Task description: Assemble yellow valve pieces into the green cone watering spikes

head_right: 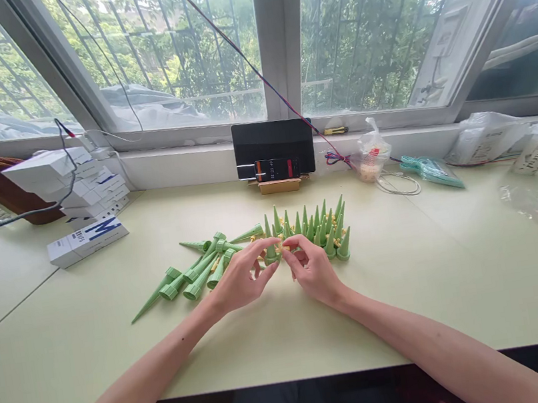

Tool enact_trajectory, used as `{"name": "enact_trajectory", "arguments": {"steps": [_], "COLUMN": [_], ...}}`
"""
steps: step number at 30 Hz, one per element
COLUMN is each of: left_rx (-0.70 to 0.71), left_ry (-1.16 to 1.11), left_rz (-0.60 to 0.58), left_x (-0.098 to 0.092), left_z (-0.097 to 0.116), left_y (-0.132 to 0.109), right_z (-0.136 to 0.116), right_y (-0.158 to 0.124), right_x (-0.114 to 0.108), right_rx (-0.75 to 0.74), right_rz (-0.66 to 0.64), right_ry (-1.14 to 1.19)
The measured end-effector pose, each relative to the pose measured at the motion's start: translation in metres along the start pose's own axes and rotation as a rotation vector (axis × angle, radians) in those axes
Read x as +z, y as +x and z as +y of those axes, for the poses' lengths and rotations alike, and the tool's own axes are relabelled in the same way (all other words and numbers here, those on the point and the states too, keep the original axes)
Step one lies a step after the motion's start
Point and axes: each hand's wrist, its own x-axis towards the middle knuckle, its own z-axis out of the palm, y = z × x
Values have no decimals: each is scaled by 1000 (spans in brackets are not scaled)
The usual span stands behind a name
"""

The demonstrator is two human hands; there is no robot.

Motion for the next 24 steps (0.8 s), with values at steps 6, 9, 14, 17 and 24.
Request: {"name": "enact_trajectory", "arguments": {"steps": [6, 9, 14, 17, 24], "left_rx": [9, -1, 4, 4, 6], "left_ry": [32, 27, 5, -8, -3], "left_rz": [-6, -8, 12, 21, 28], "left_x": [0, 1, 1, 1, 1], "left_z": [0, 1, 1, 0, 1], "left_y": [0, -1, 0, 0, -1], "right_z": [1, 2, 3, 3, 0], "right_y": [0, 1, 1, 1, 1], "right_x": [0, 0, 0, -1, 0], "right_rx": [2, 2, -7, -9, -4], "right_rz": [-10, -7, 8, 14, 11], "right_ry": [-1, -11, -25, -18, 11]}}
